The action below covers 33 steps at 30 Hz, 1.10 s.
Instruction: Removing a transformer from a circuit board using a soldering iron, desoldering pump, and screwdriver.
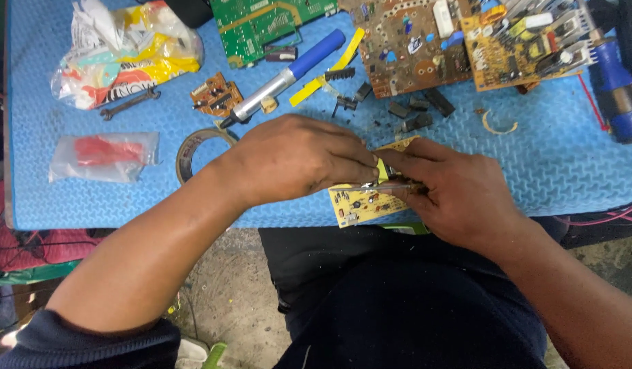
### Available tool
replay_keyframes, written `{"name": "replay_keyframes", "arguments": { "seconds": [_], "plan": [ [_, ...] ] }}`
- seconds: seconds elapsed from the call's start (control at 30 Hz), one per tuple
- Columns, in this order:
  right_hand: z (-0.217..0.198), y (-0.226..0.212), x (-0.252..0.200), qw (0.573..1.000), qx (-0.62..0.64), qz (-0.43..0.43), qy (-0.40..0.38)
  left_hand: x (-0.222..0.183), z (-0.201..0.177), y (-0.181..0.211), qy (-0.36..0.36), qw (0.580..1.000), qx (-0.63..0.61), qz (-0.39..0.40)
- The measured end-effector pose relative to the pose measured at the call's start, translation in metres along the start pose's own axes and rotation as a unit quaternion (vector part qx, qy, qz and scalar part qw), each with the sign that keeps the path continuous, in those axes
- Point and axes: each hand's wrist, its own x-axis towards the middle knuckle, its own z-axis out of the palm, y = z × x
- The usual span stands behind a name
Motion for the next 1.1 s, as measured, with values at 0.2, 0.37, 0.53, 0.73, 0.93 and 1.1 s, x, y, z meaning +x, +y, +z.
{"name": "replay_keyframes", "arguments": {
  "seconds": [0.2, 0.37, 0.53, 0.73, 0.93, 1.1],
  "plan": [
    [0.003, 0.002, 0.0, 1.0, 0.001, 0.002, -0.011, 0.005, -0.002, 0.002, -0.005, 0.999, -0.037, -0.025],
    [0.001, -0.002, -0.001, 1.0, 0.0, 0.0, -0.01, 0.001, 0.002, 0.007, 0.03, 0.997, -0.061, -0.025],
    [-0.001, -0.003, -0.001, 1.0, -0.008, -0.01, -0.015, -0.002, -0.01, 0.02, 0.033, 0.991, -0.114, -0.069],
    [-0.029, -0.014, -0.021, 0.985, 0.164, -0.009, 0.044, -0.007, 0.001, 0.037, 0.029, 0.985, -0.134, -0.102],
    [-0.034, -0.006, -0.081, 0.978, 0.149, 0.137, 0.058, -0.014, 0.012, 0.059, 0.055, 0.98, -0.134, -0.138],
    [-0.028, -0.012, -0.106, 0.956, 0.194, 0.221, -0.004, -0.011, 0.017, 0.064, 0.083, 0.965, -0.192, -0.155]
  ]
}}
